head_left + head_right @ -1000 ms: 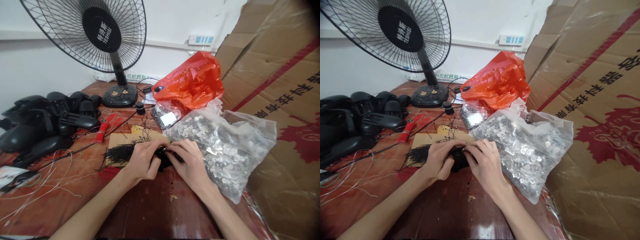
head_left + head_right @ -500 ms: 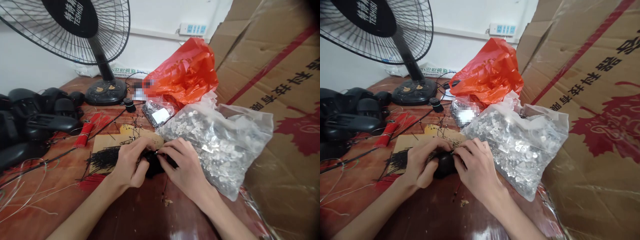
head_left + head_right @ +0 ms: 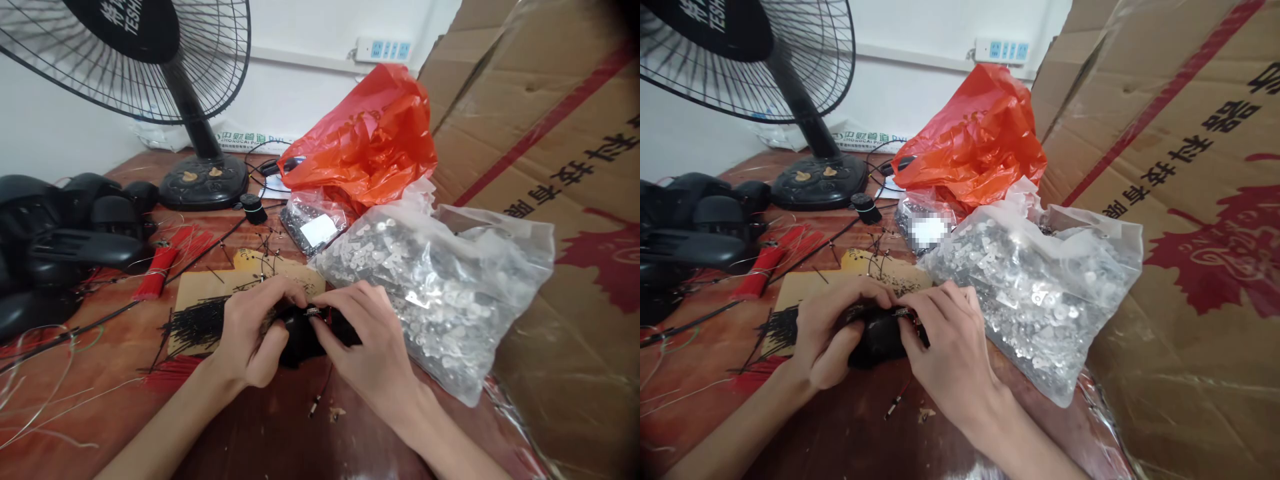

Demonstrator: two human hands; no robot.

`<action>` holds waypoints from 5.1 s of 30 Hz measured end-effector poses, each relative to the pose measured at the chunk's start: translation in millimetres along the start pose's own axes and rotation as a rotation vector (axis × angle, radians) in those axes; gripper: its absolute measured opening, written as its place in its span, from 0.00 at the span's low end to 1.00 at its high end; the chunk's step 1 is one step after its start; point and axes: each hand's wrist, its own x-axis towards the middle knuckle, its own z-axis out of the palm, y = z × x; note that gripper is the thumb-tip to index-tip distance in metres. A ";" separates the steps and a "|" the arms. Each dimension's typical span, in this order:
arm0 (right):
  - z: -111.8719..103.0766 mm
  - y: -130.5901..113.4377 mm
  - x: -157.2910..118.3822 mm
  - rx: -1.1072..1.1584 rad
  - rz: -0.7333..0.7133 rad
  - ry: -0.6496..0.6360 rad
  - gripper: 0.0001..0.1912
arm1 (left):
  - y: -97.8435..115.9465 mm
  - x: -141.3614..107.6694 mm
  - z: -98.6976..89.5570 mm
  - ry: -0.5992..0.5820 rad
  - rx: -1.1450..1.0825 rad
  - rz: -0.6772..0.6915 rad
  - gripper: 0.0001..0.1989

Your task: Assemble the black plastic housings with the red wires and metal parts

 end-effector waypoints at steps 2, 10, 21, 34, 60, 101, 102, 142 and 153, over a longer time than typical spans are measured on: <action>-0.1 -1.0 -0.3 0.001 0.038 0.016 0.06 | 0.3 -0.4 0.7 0.019 0.010 0.025 0.12; 0.4 1.8 0.0 0.040 0.093 0.001 0.03 | -0.3 -3.7 1.2 0.058 0.038 0.060 0.12; 2.3 0.8 0.1 0.007 0.110 -0.022 0.02 | 3.5 -2.2 1.7 0.045 0.056 0.070 0.10; 0.9 5.3 1.0 -0.019 0.079 -0.092 0.05 | -11.1 -4.3 4.9 0.015 0.053 0.162 0.11; 6.1 9.9 0.7 0.211 0.122 0.093 0.07 | -23.4 -6.4 0.3 0.008 -0.010 0.081 0.10; 1.6 7.9 3.8 0.259 0.055 0.066 0.06 | -13.5 -4.4 0.6 -0.061 -0.174 -0.092 0.06; 1.2 7.5 3.8 0.225 0.014 0.041 0.06 | -13.7 -4.7 0.9 -0.062 -0.160 -0.091 0.06; 9.9 9.8 -2.7 -0.047 -0.126 -0.043 0.04 | -16.2 -6.5 5.3 -0.080 -0.076 -0.002 0.05; 9.1 7.5 -2.1 -0.009 -0.133 0.008 0.06 | -16.8 -8.5 7.5 -0.009 -0.054 0.062 0.05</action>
